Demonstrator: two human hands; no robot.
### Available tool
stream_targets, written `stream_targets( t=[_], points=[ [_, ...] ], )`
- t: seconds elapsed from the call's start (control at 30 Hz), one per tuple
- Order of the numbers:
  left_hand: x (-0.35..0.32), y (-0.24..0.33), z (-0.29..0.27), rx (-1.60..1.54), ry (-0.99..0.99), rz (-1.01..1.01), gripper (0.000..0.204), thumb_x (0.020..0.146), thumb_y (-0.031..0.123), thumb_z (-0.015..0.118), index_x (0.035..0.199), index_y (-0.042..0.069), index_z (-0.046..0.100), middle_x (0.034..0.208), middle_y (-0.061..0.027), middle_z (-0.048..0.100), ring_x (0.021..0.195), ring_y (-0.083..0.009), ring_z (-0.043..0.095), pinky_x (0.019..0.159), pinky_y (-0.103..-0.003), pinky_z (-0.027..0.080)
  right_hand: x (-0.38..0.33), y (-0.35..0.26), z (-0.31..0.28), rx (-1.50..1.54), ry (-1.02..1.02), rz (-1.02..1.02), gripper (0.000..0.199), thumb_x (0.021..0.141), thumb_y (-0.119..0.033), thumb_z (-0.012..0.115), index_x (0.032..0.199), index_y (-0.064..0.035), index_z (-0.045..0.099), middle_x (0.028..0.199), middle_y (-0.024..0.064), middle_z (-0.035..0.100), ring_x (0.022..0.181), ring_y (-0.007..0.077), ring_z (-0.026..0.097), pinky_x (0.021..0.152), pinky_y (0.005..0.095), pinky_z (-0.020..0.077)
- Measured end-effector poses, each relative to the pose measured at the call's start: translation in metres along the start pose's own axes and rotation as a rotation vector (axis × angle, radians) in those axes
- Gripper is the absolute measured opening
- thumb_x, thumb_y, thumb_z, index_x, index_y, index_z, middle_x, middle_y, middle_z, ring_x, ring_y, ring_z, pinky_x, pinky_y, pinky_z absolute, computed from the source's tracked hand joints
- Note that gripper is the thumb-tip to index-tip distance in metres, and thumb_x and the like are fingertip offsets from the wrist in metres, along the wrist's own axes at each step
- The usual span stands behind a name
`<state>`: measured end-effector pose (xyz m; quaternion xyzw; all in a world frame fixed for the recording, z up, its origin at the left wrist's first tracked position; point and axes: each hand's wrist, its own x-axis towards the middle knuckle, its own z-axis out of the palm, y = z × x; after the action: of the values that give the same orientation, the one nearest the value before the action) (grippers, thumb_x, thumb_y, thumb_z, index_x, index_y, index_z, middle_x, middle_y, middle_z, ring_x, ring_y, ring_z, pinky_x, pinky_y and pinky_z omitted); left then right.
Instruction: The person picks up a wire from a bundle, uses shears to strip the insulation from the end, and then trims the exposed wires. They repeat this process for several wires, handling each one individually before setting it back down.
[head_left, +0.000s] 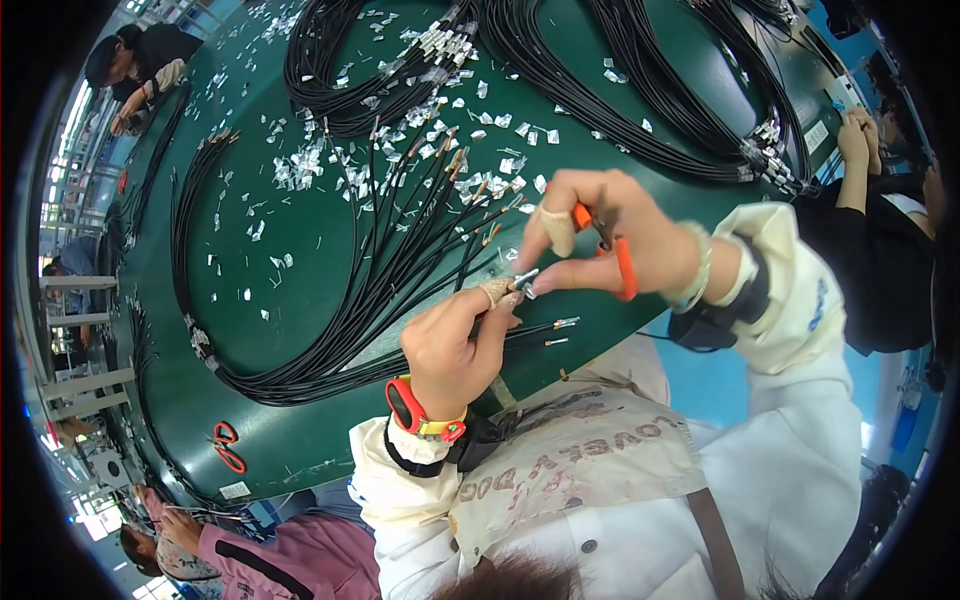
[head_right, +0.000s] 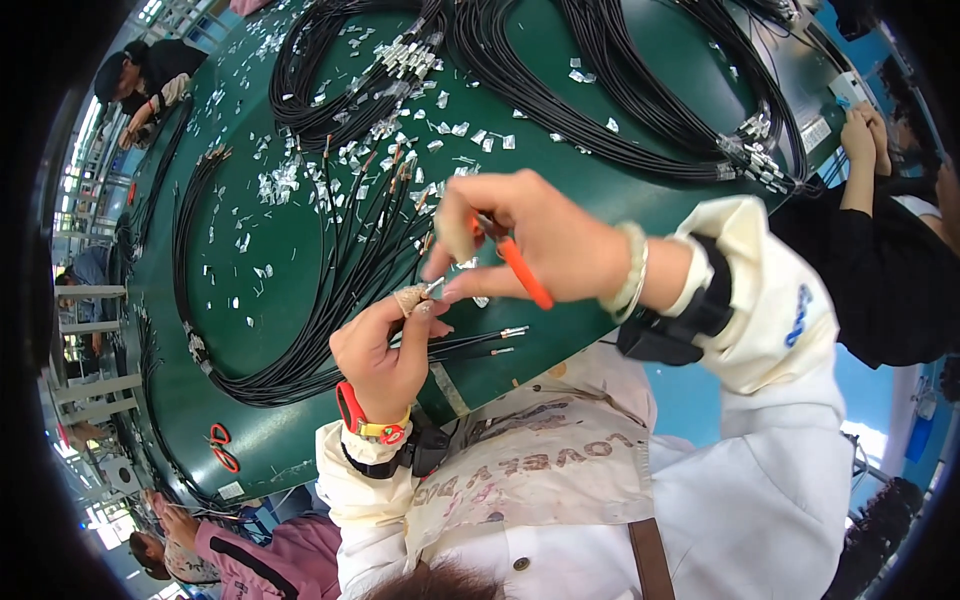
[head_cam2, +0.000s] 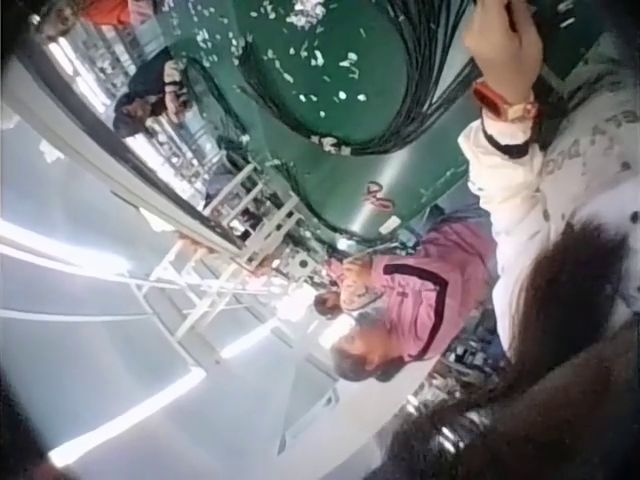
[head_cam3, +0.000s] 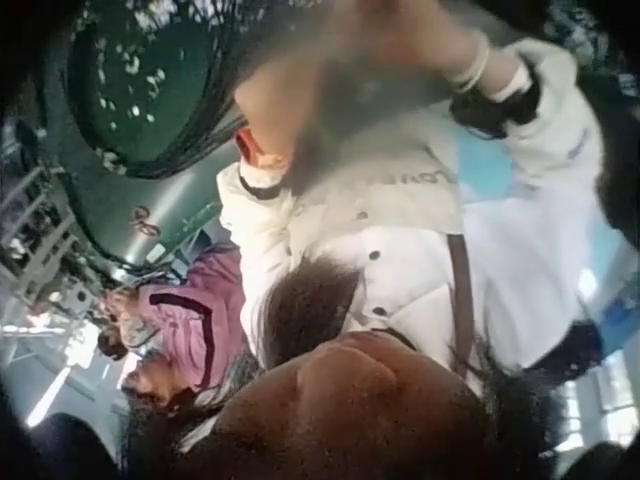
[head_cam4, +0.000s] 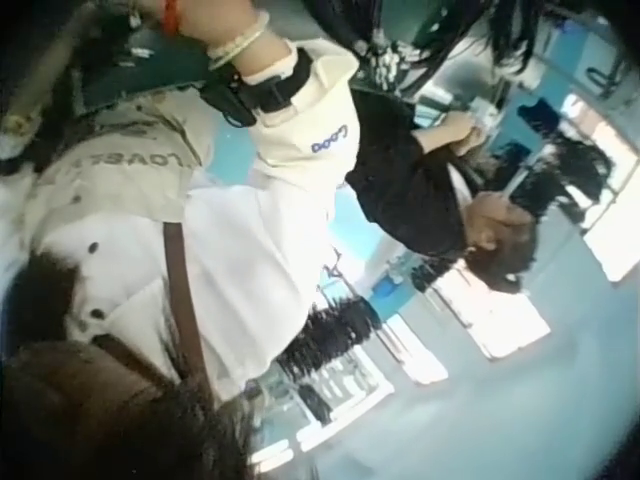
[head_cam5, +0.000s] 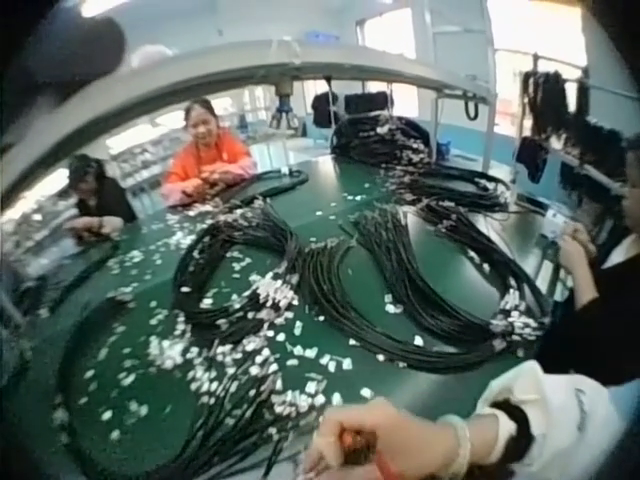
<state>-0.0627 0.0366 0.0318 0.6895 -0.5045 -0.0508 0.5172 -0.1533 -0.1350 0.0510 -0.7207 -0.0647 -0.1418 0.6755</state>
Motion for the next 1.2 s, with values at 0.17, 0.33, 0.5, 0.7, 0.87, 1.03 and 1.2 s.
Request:
stream_targets(
  t=[0.17,0.33,0.5,0.7,0.87,1.03,1.2],
  points=[
    [0.006,0.0,-0.004,-0.03,-0.063,-0.034,0.008,0.073,-0.007,0.057,0.08,-0.004,0.058,0.068,-0.0114,0.061,0.052,-0.015,0.058,0.044,-0.021,0.042,-0.006,0.019,0.016,-0.004,0.165,-0.12,0.036,0.066,0.004,0.068,0.072,-0.0074,0.034,0.072,0.0079,0.057,0.07,0.0135,0.056,0.064,0.0239,0.0427],
    [0.007,-0.002,-0.008,0.174,0.029,0.229,0.012,0.068,-0.006,0.059,0.079,-0.002,0.058,0.072,-0.0099,0.059,0.056,-0.0176,0.054,0.048,-0.025,0.04,-0.01,0.02,0.033,0.166,0.291,-0.066,0.039,0.067,0.005,0.066,0.071,-0.0096,0.03,0.074,0.0089,0.058,0.072,0.0122,0.054,0.066,0.024,0.0419],
    [0.008,-0.001,-0.009,0.528,-0.02,0.465,0.017,0.062,0.0,0.06,0.079,0.001,0.058,0.081,-0.0079,0.057,0.066,-0.0189,0.053,0.057,-0.029,0.04,-0.02,0.01,0.042,0.45,0.394,0.305,0.039,0.067,0.005,0.066,0.07,-0.01,0.03,0.071,0.0059,0.056,0.069,0.009,0.052,0.063,0.0223,0.0415],
    [0.011,-0.004,-0.009,0.585,-0.184,0.535,0.017,0.064,0.006,0.058,0.081,0.001,0.058,0.086,-0.0086,0.056,0.068,-0.0185,0.053,0.058,-0.028,0.041,-0.019,-0.009,0.028,0.242,0.329,0.38,0.037,0.066,0.002,0.066,0.068,-0.0099,0.032,0.064,0.0025,0.052,0.059,0.0057,0.049,0.053,0.0201,0.0397],
    [0.012,-0.015,-0.014,0.398,-0.368,0.609,0.019,0.064,0.005,0.059,0.082,0.001,0.058,0.082,-0.0094,0.057,0.066,-0.0192,0.053,0.057,-0.028,0.043,-0.001,-0.007,0.006,0.048,-0.096,0.477,0.037,0.065,0.002,0.066,0.067,-0.0103,0.031,0.063,0.0001,0.05,0.057,0.005,0.047,0.052,0.0183,0.0379],
    [0.005,-0.016,-0.011,0.082,-0.239,0.518,0.021,0.062,-0.001,0.065,0.081,-0.001,0.057,0.073,-0.0103,0.059,0.058,-0.0208,0.055,0.05,-0.028,0.044,0.001,0.015,0.005,0.359,-0.104,0.51,0.036,0.065,0.002,0.065,0.067,-0.0093,0.03,0.062,0.0007,0.051,0.056,0.0047,0.047,0.052,0.0182,0.0394],
    [0.003,-0.015,-0.006,-0.046,-0.06,0.33,0.022,0.06,-0.007,0.068,0.077,-0.002,0.055,0.07,-0.0113,0.061,0.053,-0.0217,0.057,0.046,-0.027,0.044,-0.003,0.028,0.003,0.222,0.062,0.512,0.036,0.067,0.0,0.066,0.067,-0.0086,0.031,0.063,0.0019,0.051,0.058,0.0058,0.047,0.057,0.0205,0.0424]
  ],
)
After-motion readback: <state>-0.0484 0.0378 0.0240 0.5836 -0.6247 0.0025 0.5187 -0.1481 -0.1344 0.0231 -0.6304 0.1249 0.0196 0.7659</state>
